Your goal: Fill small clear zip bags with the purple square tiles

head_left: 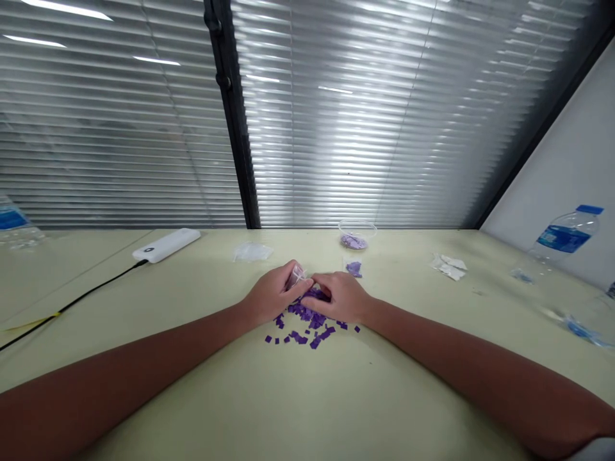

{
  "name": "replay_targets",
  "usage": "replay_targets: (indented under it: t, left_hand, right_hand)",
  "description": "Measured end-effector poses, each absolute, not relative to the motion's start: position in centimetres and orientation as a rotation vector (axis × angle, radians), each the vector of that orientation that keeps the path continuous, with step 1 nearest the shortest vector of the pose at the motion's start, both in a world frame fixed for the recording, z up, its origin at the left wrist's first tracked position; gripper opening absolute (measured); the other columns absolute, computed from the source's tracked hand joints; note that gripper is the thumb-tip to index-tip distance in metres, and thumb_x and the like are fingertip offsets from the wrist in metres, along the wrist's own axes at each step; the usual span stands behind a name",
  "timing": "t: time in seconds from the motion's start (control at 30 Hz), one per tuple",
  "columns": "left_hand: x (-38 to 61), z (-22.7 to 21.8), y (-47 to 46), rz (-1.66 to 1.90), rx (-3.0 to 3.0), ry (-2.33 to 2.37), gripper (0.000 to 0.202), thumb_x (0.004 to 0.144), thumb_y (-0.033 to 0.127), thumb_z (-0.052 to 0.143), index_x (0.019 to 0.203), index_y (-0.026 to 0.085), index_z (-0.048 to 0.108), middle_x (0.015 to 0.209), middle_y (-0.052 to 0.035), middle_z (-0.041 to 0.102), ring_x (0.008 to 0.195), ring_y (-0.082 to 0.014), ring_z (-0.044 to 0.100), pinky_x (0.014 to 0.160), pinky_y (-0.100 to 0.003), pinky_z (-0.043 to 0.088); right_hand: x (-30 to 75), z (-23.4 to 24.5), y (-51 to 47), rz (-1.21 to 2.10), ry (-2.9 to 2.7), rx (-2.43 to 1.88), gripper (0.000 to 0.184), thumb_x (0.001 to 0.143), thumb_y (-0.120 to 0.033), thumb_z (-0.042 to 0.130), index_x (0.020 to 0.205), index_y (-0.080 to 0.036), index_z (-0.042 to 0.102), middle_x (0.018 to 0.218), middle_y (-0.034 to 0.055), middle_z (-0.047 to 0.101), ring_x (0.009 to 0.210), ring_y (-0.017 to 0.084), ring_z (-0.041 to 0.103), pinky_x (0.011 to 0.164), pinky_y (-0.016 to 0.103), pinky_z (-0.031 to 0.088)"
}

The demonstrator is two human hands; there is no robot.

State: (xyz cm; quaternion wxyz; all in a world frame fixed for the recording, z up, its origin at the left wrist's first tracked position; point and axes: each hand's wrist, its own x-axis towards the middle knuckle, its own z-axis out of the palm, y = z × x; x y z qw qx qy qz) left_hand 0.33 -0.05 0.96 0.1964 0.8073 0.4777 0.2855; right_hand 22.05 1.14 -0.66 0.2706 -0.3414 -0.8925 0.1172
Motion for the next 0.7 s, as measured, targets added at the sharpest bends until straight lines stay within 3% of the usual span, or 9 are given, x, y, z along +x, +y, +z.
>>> replay_targets:
  t: [0.07,0.13,0.23,0.5,0.7]
  left_hand:
    - [0.3,0.8,0.0,0.804,2.239,1.340,0.043,0.103,0.062,0.049,0.084,0.024,0.047,0.071,0.0040,0.054,0.066,-0.0191,0.052,0.059,-0.030,0.032]
    - [0.3,0.7,0.2,0.816,2.220,1.334,0.044,0.104,0.062,0.048,0.082,0.024,0.046,0.071,0.0041,0.053,0.066,-0.0186,0.051,0.059,-0.030,0.032]
    - [0.3,0.8,0.3,0.805,2.194,1.324,0.046,0.104,0.063,0.047,0.081,0.023,0.047,0.072,0.0037,0.054,0.066,-0.0184,0.051,0.059,-0.030,0.032]
    - [0.3,0.9,0.0,0.731,2.233,1.242,0.046,0.103,0.065,0.048,0.085,0.023,0.053,0.078,0.0014,0.062,0.070,-0.0193,0.055,0.061,-0.030,0.035]
    - [0.3,0.6,0.1,0.632,2.371,1.213,0.045,0.099,0.064,0.056,0.083,0.023,0.056,0.075,0.0009,0.061,0.066,-0.0192,0.052,0.058,-0.030,0.031]
  right_hand:
    - [22.1,-0.6,1.0,0.311,-2.491,-0.780,0.042,0.093,-0.059,0.072,0.106,-0.019,0.071,0.081,0.0032,0.074,0.064,0.017,0.060,0.062,0.028,0.042]
    - [22.2,-0.6,1.0,0.306,-2.508,-0.749,0.036,0.093,-0.053,0.073,0.108,-0.020,0.070,0.084,0.0035,0.074,0.067,0.017,0.061,0.063,0.028,0.043]
    - [22.2,-0.9,1.2,0.318,-2.465,-0.806,0.016,0.098,-0.037,0.069,0.097,-0.021,0.067,0.081,0.0011,0.072,0.066,0.015,0.060,0.061,0.027,0.040]
    - [22.3,-1.6,1.9,0.487,-2.307,-0.858,0.013,0.098,-0.023,0.065,0.086,-0.019,0.066,0.071,-0.0027,0.067,0.059,0.012,0.057,0.058,0.024,0.039]
    - [22.5,-1.5,2.1,0.444,-1.889,-0.972,0.027,0.102,-0.036,0.062,0.079,-0.021,0.057,0.065,-0.0041,0.058,0.057,0.013,0.051,0.055,0.026,0.037]
